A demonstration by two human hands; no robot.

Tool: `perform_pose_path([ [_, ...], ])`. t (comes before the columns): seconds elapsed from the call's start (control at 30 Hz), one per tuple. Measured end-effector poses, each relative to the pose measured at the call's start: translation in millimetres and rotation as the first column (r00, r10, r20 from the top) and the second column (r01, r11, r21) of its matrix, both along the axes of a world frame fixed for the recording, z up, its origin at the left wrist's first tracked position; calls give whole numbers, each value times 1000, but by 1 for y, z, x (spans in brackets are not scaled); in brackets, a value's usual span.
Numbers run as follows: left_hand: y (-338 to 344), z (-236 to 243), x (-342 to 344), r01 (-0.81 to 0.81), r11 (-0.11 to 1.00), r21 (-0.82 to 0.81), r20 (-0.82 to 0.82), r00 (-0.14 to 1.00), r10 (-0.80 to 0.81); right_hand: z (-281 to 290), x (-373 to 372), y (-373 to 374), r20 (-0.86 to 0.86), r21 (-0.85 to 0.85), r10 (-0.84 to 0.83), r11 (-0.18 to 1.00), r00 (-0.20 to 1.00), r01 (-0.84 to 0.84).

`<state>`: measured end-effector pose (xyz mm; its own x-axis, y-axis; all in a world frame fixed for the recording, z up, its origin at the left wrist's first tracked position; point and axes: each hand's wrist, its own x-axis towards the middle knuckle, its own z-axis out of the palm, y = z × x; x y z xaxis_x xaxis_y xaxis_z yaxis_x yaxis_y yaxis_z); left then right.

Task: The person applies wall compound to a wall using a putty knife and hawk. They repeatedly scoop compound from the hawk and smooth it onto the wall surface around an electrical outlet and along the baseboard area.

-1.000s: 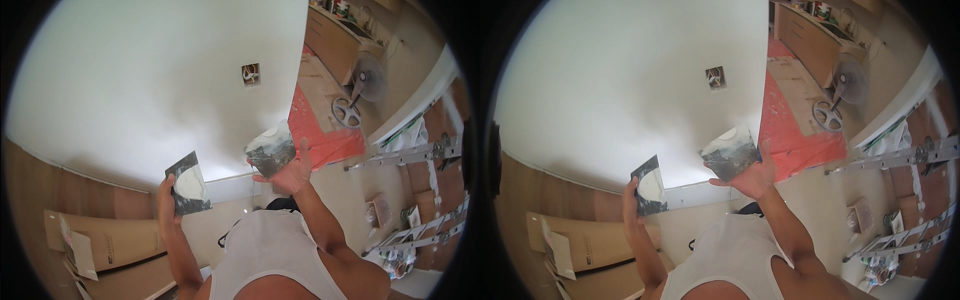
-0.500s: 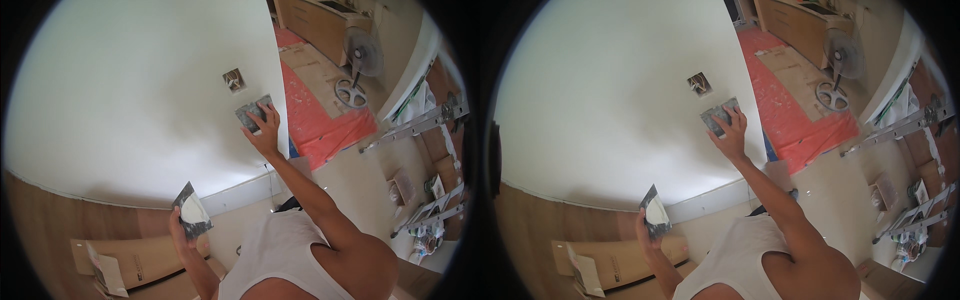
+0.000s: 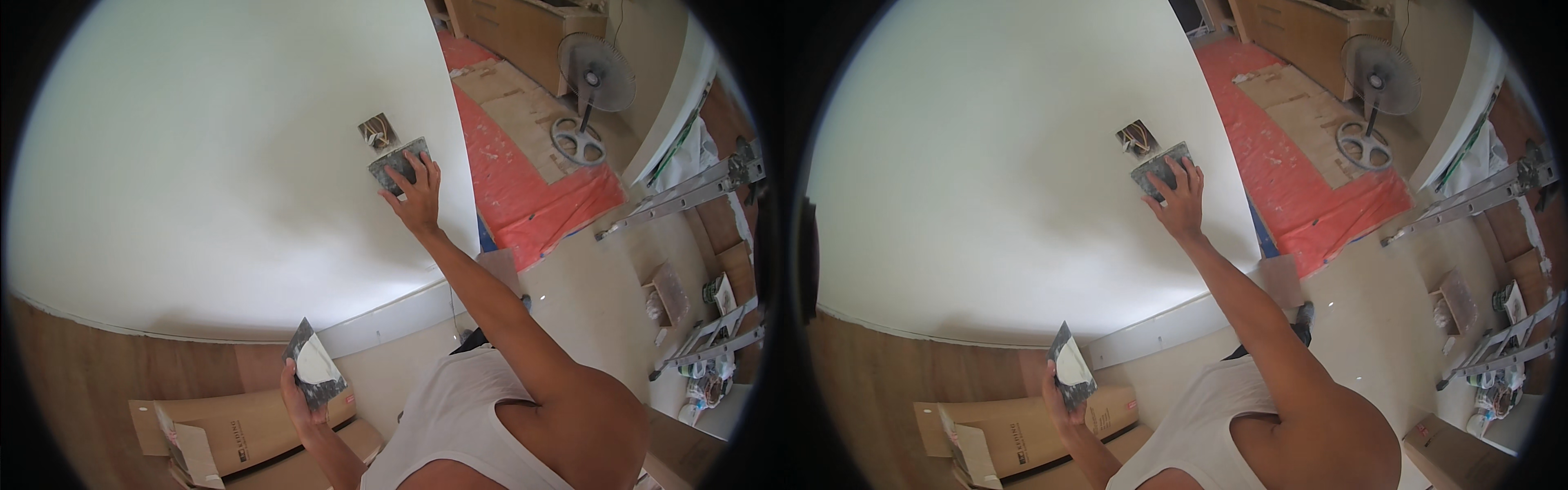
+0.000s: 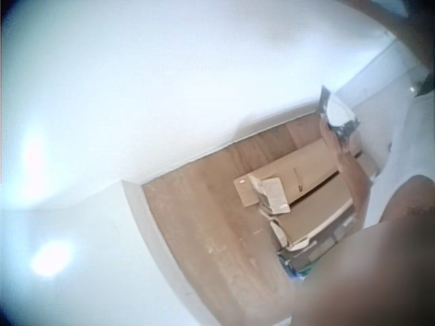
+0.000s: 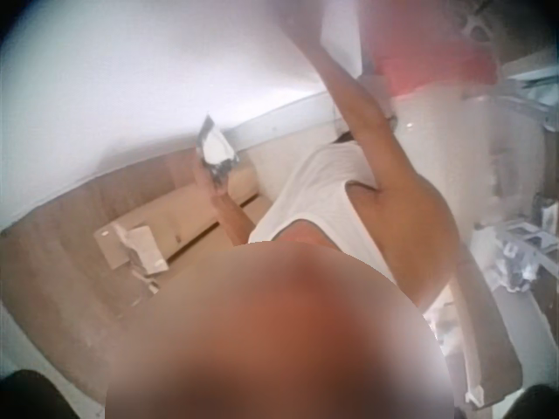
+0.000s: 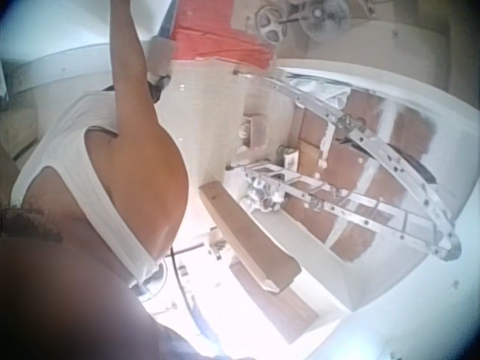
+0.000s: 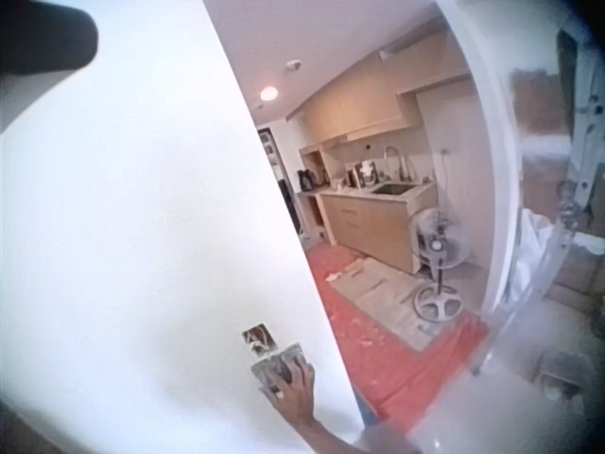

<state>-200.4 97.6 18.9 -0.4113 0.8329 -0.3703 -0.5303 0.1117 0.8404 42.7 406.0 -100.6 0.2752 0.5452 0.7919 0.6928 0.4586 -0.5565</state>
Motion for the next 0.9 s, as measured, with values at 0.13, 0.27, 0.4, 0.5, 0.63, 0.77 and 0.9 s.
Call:
perform_pose_path([
  [0.13,-1,3,2,-19,1000,-1,-31,999,19,-3,-1,6,-26,-4,-4,1000,1000,4],
  [0.27,-1,4,1,-1,1000,9,-37,999,1,-7,-3,5,-58,-18,-2,1000,998,1],
  [0.4,0,5,0,-3,1000,4,-51,999,3,-6,-1,-3,-39,-16,-10,1000,999,9],
  [0.5,0,5,-1,8,1000,3,-50,999,-8,-6,1,-14,-1,-32,-42,999,999,42],
  [0.63,1,9,6,12,1000,26,-30,999,-11,0,2,-20,-18,-2,-19,1000,1000,19],
  [0.77,2,11,7,29,999,37,-26,999,-28,8,0,-12,-35,14,-23,1000,999,24],
  [0.9,1,12,4,40,999,22,-37,999,-39,8,-5,-8,-80,1,-29,1000,996,29],
])
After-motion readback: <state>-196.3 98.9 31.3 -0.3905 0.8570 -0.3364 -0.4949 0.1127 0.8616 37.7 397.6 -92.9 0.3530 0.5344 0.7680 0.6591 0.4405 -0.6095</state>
